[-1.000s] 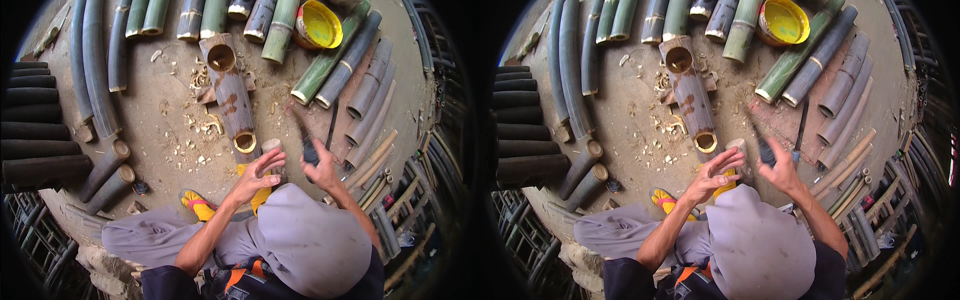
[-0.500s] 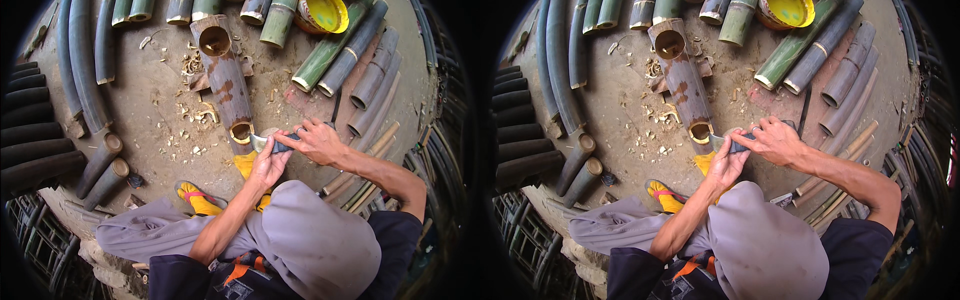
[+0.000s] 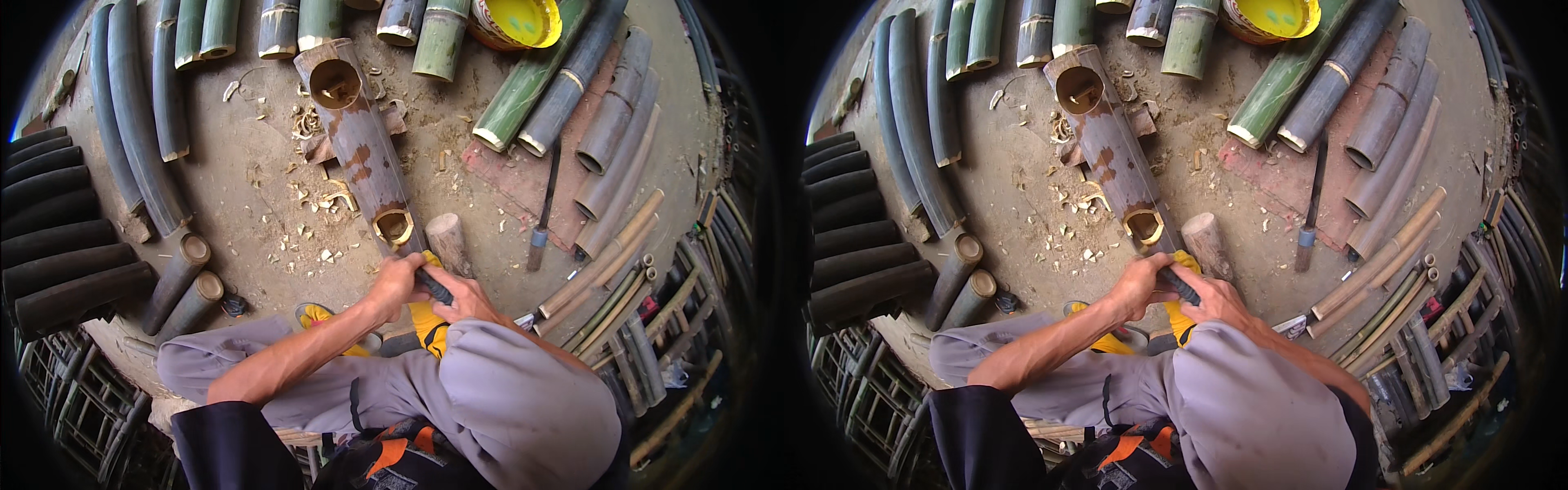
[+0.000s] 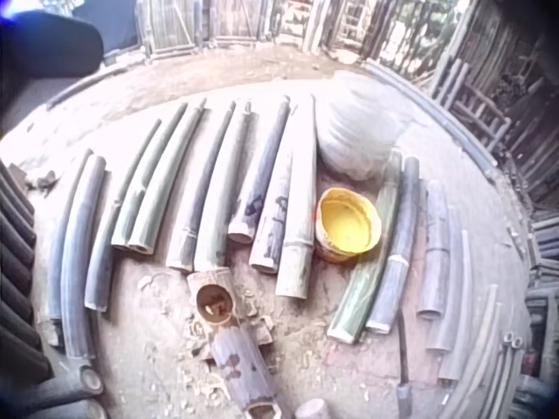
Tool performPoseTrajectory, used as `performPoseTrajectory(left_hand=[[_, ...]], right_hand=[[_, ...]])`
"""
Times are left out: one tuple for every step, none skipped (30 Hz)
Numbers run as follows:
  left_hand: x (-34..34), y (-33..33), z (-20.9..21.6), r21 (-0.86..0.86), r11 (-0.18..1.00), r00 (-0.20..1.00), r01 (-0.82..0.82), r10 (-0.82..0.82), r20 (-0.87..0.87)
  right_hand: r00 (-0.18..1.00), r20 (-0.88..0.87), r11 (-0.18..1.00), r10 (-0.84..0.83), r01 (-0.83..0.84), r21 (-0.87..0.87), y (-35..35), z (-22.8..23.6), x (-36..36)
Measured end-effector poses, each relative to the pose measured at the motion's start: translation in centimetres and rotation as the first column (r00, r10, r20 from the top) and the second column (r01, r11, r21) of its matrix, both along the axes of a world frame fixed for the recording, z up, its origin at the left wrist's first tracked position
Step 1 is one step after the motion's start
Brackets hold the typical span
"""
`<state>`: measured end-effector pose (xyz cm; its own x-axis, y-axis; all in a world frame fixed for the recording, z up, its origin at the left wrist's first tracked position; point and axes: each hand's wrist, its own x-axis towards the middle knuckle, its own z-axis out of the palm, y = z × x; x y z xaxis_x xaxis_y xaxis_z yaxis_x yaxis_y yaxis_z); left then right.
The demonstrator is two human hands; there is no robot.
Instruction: The person uses a small hand tool to carve out a hole in a bamboo segment and then uses a larger blade to sharpen one end of a separate bamboo pole.
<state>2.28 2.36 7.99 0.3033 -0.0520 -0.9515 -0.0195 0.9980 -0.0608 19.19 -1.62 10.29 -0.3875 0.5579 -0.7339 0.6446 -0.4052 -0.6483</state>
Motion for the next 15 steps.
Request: performPoseTrajectory(left_hand=[[0.5, 1.0, 0.2, 0.101, 0.995, 0.999, 0.023, -0.026, 0.022], [1.2, 1.2, -0.4, 0.151, 0.988, 0.999, -0.033, 0.031, 0.015], [2.0, 1.1, -1.2, 0.201, 0.975, 0.996, -0.092, 0.092, 0.009], [2.5, 1.0, -1.7, 0.251, 0.956, 0.987, -0.154, 0.158, 0.006], [3.0, 1.5, -1.6, 0.15, 0.952, 0.962, -0.266, 0.272, -0.02], [2.8, 2.2, -1.6, 0.133, 0.92, 0.929, -0.369, 0.368, 0.037], [2.6, 2.4, -1.6, 0.101, 0.878, 0.883, -0.469, 0.462, 0.085], [2.5, 2.3, -1.6, 0.055, 0.827, 0.825, -0.559, 0.548, 0.136], [2.5, 2.5, -1.6, 0.044, 0.765, 0.759, -0.643, 0.628, 0.171], [2.5, 2.0, -1.5, 0.024, 0.696, 0.68, -0.718, 0.694, 0.238], [2.4, 1.0, -1.5, -0.002, 0.62, 0.591, -0.784, 0.748, 0.302], [2.2, 0.4, -1.5, -0.03, 0.536, 0.493, -0.844, 0.796, 0.35], [2.2, 0.2, -2.0, -0.026, 0.487, 0.439, -0.873, 0.808, 0.392], [2.3, -0.2, -2.3, -0.067, 0.417, 0.35, -0.906, 0.831, 0.433], [2.3, -0.6, -2.5, -0.105, 0.345, 0.259, -0.933, 0.844, 0.47]], right_hand=[[0.997, 0.021, 0.996, -0.076, 0.075, 0.052, 0.2, 0.2, 0.4], [0.991, 0.031, 0.987, -0.129, 0.125, 0.103, 0.6, 0.3, 0.9], [0.997, 0.052, 0.962, -0.065, 0.049, 0.27, 1.6, -0.2, 1.1], [0.991, 0.116, 0.962, 0.067, -0.095, 0.255, 2.8, -0.4, 1.4], [0.965, 0.193, 0.948, 0.18, -0.223, 0.229, 5.5, 0.6, 1.5], [0.919, 0.259, 0.917, 0.297, -0.35, 0.192, 8.3, 1.9, 1.2], [0.826, 0.344, 0.861, 0.446, -0.501, 0.086, 11.2, 3.3, 0.0], [0.782, 0.356, 0.819, 0.511, -0.569, 0.074, 12.3, 3.4, -0.5], [0.734, 0.37, 0.768, 0.57, -0.635, 0.078, 13.4, 3.5, -0.9], [0.681, 0.383, 0.712, 0.624, -0.698, 0.08, 13.9, 3.7, -1.1], [0.617, 0.486, 0.534, 0.619, -0.784, 0.316, 12.6, 3.2, -0.6], [0.574, 0.495, 0.486, 0.652, -0.818, 0.308, 13.0, 3.2, -1.1], [0.53, 0.505, 0.438, 0.681, -0.848, 0.298, 13.8, 3.1, -1.7], [0.485, 0.515, 0.391, 0.706, -0.874, 0.288, 14.3, 3.1, -2.2], [0.499, 0.537, 0.298, 0.68, -0.858, 0.419, 14.4, 2.7, -2.6]])
